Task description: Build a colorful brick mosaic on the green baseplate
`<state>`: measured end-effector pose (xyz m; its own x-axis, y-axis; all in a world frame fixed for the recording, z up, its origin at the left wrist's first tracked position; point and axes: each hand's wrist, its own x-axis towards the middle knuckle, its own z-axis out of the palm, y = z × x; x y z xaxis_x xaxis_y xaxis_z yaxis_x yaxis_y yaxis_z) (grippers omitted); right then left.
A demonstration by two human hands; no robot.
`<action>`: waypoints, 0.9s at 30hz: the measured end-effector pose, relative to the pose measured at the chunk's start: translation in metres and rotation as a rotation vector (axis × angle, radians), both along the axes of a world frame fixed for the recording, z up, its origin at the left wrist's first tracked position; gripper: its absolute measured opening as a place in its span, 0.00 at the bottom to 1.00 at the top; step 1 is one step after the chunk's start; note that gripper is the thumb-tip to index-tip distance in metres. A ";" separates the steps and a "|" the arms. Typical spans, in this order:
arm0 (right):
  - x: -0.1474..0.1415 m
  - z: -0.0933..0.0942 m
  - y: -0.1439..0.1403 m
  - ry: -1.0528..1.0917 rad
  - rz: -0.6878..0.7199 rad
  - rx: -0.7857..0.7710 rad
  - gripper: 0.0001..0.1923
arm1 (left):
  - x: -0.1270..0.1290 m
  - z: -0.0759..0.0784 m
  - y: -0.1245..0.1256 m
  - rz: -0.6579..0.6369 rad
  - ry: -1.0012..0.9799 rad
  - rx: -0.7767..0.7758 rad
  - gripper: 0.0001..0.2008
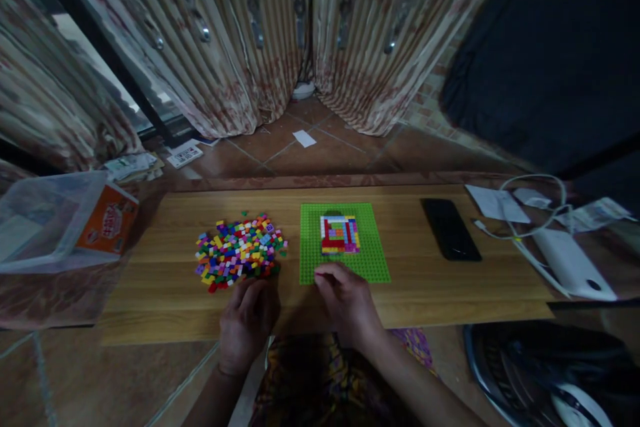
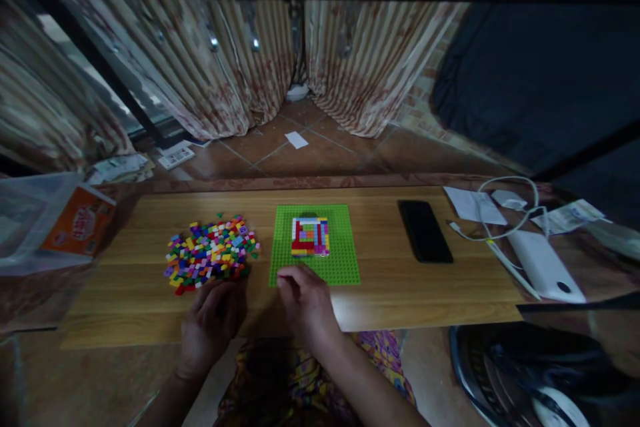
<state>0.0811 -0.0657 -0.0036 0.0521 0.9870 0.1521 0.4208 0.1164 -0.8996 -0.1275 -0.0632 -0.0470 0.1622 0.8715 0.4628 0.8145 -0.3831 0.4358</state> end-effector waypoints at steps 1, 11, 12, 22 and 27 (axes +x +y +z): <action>0.011 -0.003 -0.005 0.048 -0.059 -0.037 0.08 | 0.000 -0.001 0.000 0.005 0.005 0.007 0.05; 0.064 -0.027 0.009 0.186 -0.355 -0.014 0.10 | -0.003 -0.004 0.002 -0.010 0.033 0.024 0.06; 0.064 -0.029 0.012 0.181 -0.355 0.006 0.10 | -0.002 -0.003 0.003 -0.011 0.037 0.028 0.05; 0.068 -0.037 0.025 0.221 -0.331 0.035 0.07 | 0.000 -0.001 0.003 0.002 0.030 0.015 0.06; 0.071 -0.031 0.033 0.351 -0.340 -0.082 0.10 | -0.001 -0.002 0.002 0.000 0.026 0.011 0.05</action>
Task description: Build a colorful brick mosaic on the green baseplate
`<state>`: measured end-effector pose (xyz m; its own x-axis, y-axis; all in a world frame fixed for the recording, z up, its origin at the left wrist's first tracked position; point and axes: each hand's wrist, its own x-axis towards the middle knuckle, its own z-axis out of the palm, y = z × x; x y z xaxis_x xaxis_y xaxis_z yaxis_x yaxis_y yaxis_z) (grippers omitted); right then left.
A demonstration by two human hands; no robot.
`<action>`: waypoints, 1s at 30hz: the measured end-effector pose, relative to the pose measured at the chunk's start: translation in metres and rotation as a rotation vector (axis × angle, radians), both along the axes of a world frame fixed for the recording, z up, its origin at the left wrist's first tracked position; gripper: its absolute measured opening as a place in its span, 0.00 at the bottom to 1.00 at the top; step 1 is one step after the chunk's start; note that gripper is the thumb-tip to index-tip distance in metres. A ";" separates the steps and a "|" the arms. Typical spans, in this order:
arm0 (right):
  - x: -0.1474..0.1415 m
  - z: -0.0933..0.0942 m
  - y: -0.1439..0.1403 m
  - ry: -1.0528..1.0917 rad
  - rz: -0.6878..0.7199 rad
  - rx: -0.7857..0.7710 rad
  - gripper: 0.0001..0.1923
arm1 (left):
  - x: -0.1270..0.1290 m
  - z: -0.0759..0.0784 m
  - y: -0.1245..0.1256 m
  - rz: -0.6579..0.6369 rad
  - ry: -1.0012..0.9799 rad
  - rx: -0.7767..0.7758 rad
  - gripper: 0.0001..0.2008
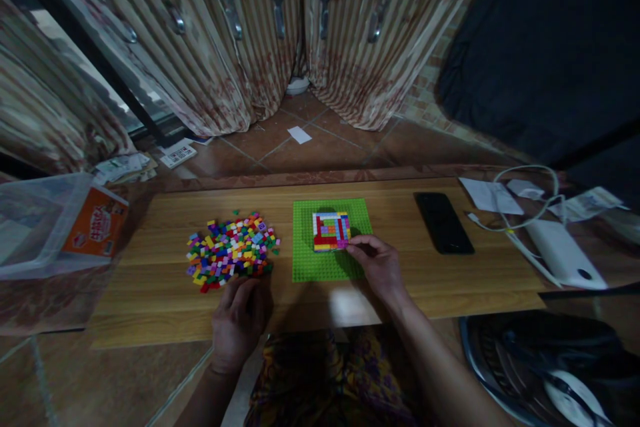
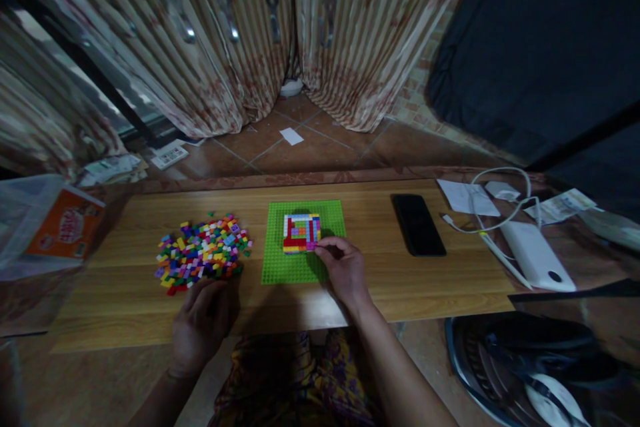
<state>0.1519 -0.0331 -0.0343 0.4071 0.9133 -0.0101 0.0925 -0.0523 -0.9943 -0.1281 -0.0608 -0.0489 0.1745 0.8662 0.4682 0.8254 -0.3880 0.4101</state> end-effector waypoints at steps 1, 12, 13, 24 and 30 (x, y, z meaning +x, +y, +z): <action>0.001 0.001 0.001 0.030 -0.001 -0.016 0.11 | 0.000 -0.001 0.000 0.003 -0.004 0.001 0.05; 0.005 0.005 0.007 0.097 0.010 -0.129 0.17 | 0.002 0.001 -0.002 0.023 -0.017 -0.049 0.06; 0.005 0.005 0.008 0.090 0.014 -0.135 0.18 | 0.002 0.001 -0.001 0.021 -0.019 -0.051 0.05; 0.013 0.005 0.002 0.175 0.005 -0.130 0.19 | 0.002 0.002 -0.003 0.037 -0.059 -0.065 0.07; 0.007 0.013 -0.014 0.107 -0.145 -0.112 0.14 | 0.002 0.001 -0.005 0.020 -0.067 -0.085 0.06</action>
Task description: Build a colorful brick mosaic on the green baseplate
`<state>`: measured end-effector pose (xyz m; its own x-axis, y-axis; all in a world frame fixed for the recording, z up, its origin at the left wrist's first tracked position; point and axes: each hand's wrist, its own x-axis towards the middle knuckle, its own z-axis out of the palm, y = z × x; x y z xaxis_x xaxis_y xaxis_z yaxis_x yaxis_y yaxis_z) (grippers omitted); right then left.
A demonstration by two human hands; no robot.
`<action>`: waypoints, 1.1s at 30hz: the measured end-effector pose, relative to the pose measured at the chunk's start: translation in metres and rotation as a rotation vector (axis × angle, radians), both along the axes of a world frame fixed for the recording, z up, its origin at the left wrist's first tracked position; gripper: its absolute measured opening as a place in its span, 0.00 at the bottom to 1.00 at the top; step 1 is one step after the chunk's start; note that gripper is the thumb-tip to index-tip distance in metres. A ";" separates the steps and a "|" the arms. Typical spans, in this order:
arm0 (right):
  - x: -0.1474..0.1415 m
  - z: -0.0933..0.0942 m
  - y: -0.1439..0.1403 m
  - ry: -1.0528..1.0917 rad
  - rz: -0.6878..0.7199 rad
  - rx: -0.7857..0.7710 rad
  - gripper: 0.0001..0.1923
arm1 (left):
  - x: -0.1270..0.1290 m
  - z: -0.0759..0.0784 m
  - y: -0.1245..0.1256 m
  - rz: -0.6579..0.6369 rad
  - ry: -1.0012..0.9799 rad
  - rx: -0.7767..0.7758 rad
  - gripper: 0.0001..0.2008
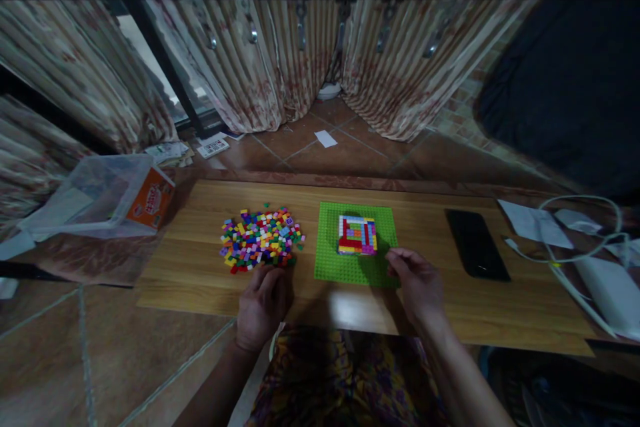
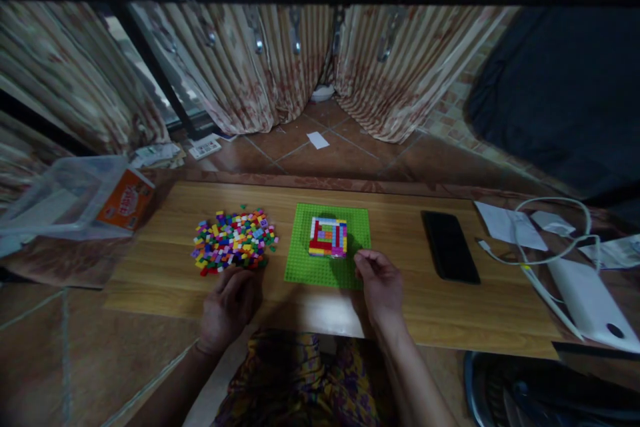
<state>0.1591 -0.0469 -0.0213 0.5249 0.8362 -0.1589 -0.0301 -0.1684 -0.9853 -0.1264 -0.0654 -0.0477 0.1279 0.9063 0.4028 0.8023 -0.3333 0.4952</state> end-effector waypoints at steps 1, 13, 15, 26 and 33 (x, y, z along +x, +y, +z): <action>-0.005 0.004 -0.003 -0.030 0.014 0.003 0.13 | 0.000 0.000 0.000 -0.005 -0.005 0.001 0.06; -0.078 0.004 -0.031 -0.328 0.529 0.042 0.10 | 0.000 -0.003 -0.005 0.012 -0.049 -0.029 0.08; -0.086 0.006 -0.030 -0.390 0.613 0.048 0.09 | 0.001 -0.003 -0.005 0.012 -0.054 -0.025 0.08; -0.120 -0.004 0.021 -0.832 0.652 0.142 0.11 | 0.000 -0.002 -0.005 -0.008 -0.026 -0.008 0.07; -0.141 -0.003 0.047 -1.108 0.726 0.049 0.09 | -0.002 -0.004 -0.004 -0.007 -0.013 0.009 0.07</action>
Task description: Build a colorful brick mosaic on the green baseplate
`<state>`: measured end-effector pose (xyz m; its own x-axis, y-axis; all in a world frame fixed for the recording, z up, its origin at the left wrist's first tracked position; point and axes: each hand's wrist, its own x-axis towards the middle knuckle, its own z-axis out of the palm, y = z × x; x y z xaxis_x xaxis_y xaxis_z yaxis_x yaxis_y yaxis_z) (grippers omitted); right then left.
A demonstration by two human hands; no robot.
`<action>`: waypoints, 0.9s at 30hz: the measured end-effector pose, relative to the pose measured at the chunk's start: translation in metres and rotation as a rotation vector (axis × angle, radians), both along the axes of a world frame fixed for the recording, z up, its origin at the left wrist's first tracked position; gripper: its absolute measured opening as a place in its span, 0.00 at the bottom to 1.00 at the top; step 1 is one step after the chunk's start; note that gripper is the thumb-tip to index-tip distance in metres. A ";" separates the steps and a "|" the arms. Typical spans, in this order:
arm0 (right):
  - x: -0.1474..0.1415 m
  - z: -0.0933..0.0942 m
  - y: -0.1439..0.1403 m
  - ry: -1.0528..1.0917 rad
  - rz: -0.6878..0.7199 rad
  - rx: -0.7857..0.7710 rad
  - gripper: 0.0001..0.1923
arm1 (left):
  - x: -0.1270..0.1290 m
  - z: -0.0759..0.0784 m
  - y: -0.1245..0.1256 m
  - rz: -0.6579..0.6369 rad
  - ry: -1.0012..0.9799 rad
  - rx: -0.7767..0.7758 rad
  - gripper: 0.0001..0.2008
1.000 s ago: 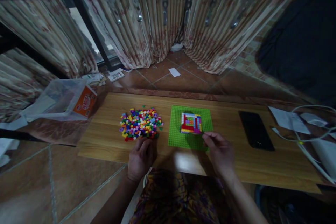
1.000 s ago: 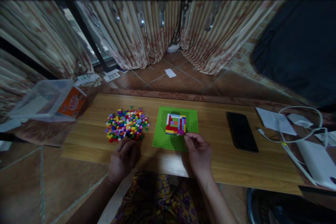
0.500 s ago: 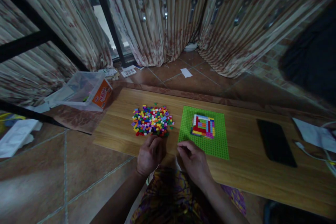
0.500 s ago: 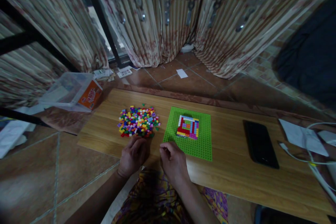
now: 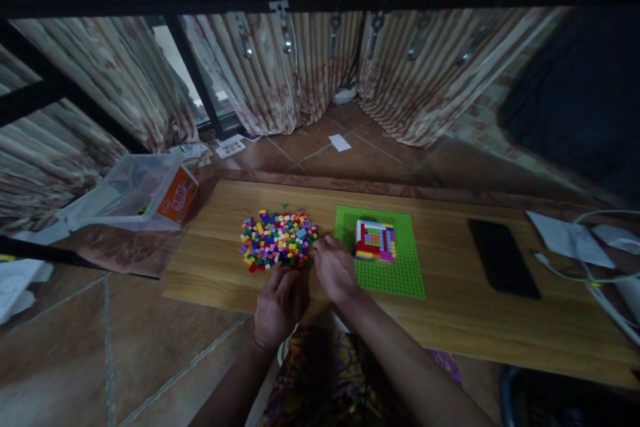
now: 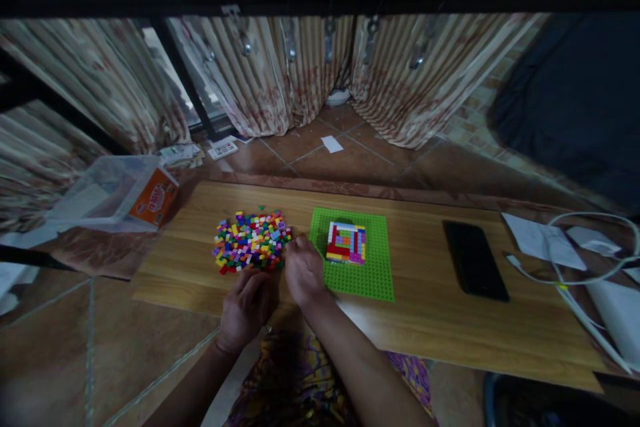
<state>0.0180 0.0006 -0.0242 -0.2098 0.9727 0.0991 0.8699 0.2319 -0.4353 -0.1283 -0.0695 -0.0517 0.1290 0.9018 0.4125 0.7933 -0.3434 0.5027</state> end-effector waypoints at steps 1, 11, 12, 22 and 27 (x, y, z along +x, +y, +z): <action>0.000 0.000 0.000 -0.008 -0.001 -0.010 0.10 | 0.000 0.000 0.000 -0.003 0.001 -0.001 0.07; 0.057 0.006 -0.061 0.579 -0.110 -0.015 0.08 | 0.000 0.004 0.003 -0.019 0.010 0.010 0.06; 0.067 0.006 -0.067 0.623 -0.158 -0.015 0.08 | -0.001 0.003 0.003 -0.020 0.017 0.008 0.06; 0.136 -0.017 -0.052 0.877 -0.546 0.128 0.10 | 0.000 0.001 0.006 -0.008 0.039 0.048 0.06; 0.132 -0.019 -0.045 0.916 -0.519 0.118 0.09 | 0.000 0.002 0.006 -0.010 0.048 0.057 0.05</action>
<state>0.1499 -0.0446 -0.0435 0.4317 0.8954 0.1090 0.2257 0.0098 -0.9741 -0.1288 -0.0633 -0.0493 0.1586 0.8757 0.4560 0.8125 -0.3781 0.4436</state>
